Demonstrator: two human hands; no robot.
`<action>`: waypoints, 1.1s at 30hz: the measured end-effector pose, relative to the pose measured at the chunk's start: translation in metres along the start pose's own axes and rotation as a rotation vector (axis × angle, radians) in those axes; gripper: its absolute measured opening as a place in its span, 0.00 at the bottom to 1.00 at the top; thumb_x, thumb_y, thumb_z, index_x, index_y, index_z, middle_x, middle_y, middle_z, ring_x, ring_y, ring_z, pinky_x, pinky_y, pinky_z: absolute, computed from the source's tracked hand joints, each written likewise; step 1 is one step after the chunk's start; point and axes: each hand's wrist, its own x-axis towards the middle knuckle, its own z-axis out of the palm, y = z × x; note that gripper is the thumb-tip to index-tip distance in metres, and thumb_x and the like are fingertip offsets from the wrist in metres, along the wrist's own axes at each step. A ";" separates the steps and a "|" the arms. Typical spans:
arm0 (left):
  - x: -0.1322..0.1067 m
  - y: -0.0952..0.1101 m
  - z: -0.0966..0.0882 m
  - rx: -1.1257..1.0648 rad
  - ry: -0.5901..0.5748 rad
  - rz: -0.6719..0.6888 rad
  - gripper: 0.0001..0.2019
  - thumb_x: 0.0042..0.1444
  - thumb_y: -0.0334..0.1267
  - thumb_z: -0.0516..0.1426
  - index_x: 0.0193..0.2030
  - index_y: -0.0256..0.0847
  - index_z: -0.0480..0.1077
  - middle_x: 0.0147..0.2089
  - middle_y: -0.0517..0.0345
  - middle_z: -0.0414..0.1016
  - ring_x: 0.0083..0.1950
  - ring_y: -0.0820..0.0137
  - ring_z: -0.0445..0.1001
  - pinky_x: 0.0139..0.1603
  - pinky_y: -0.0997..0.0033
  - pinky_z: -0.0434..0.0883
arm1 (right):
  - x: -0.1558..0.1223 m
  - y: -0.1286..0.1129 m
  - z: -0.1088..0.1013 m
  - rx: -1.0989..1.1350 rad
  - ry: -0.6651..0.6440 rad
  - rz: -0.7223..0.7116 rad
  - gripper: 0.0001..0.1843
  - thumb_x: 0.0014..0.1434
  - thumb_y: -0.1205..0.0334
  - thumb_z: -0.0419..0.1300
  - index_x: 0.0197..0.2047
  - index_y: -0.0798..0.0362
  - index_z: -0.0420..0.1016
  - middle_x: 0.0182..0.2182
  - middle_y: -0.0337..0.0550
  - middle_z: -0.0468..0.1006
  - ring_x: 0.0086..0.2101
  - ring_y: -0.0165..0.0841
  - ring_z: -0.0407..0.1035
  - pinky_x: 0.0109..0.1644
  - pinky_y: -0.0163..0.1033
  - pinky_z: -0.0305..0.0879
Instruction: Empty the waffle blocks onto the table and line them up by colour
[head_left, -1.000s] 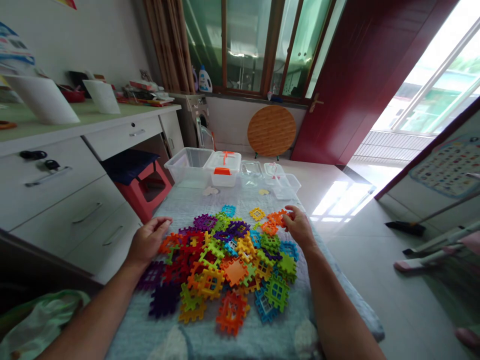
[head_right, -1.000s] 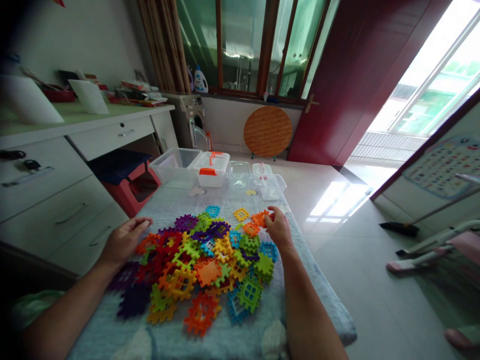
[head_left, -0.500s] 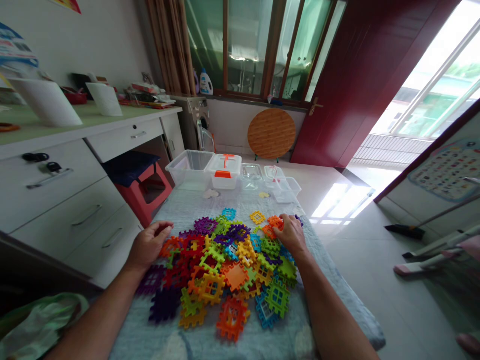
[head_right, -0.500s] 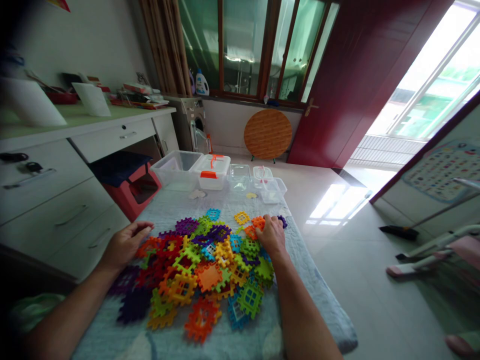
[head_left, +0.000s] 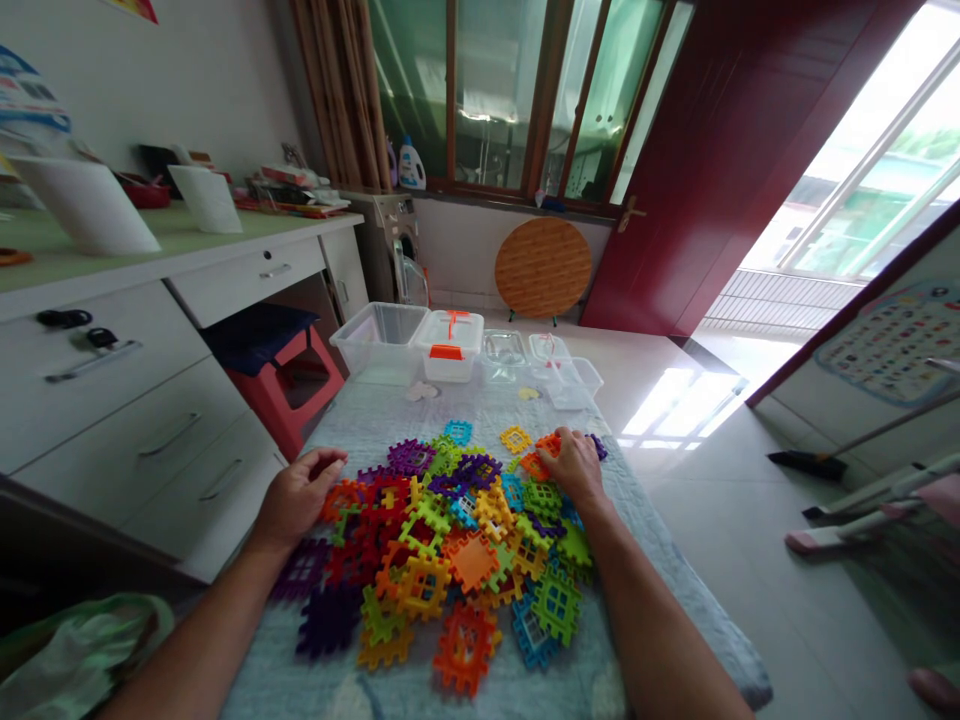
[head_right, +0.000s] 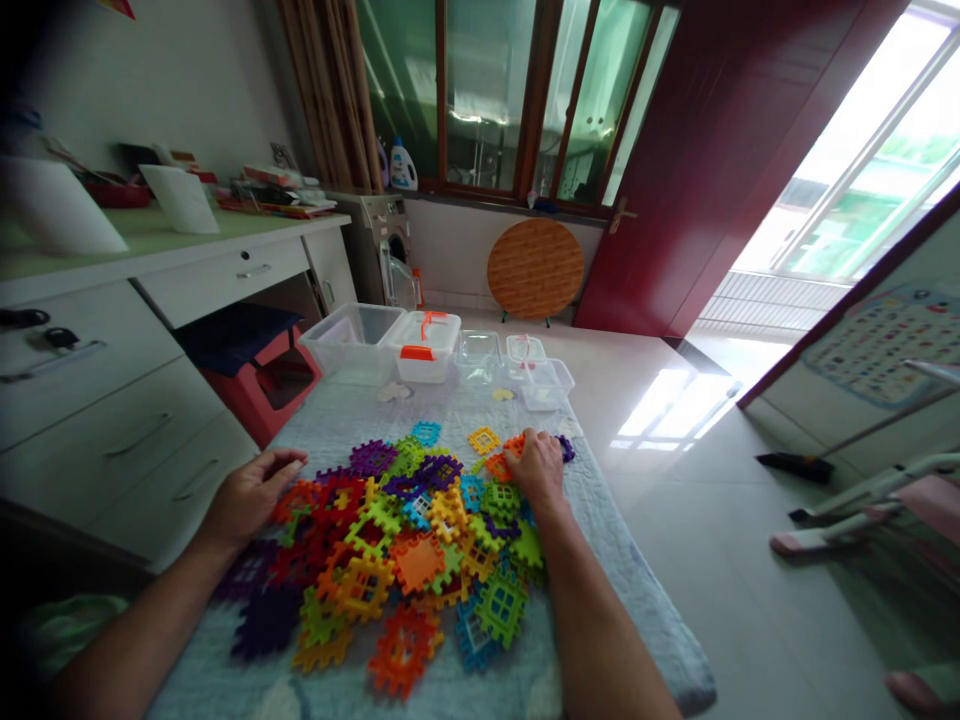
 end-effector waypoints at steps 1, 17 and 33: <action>0.000 0.000 0.000 -0.001 -0.003 -0.004 0.18 0.50 0.52 0.56 0.39 0.42 0.76 0.38 0.57 0.81 0.40 0.64 0.78 0.44 0.72 0.73 | 0.001 0.000 0.000 -0.015 -0.017 -0.007 0.18 0.57 0.51 0.58 0.45 0.55 0.75 0.39 0.52 0.76 0.43 0.43 0.67 0.48 0.41 0.57; -0.002 0.008 -0.002 0.024 -0.027 -0.038 0.19 0.48 0.53 0.56 0.39 0.42 0.75 0.38 0.56 0.80 0.40 0.62 0.77 0.46 0.68 0.72 | 0.000 0.002 -0.005 -0.127 0.140 0.080 0.21 0.54 0.50 0.61 0.45 0.55 0.75 0.39 0.51 0.76 0.42 0.44 0.67 0.46 0.42 0.57; -0.002 0.009 -0.002 0.062 -0.019 0.003 0.17 0.47 0.53 0.57 0.37 0.44 0.76 0.37 0.57 0.81 0.39 0.61 0.78 0.46 0.67 0.73 | 0.003 0.046 -0.008 0.077 -0.093 -0.158 0.38 0.45 0.74 0.53 0.62 0.48 0.66 0.61 0.40 0.69 0.64 0.43 0.49 0.67 0.51 0.36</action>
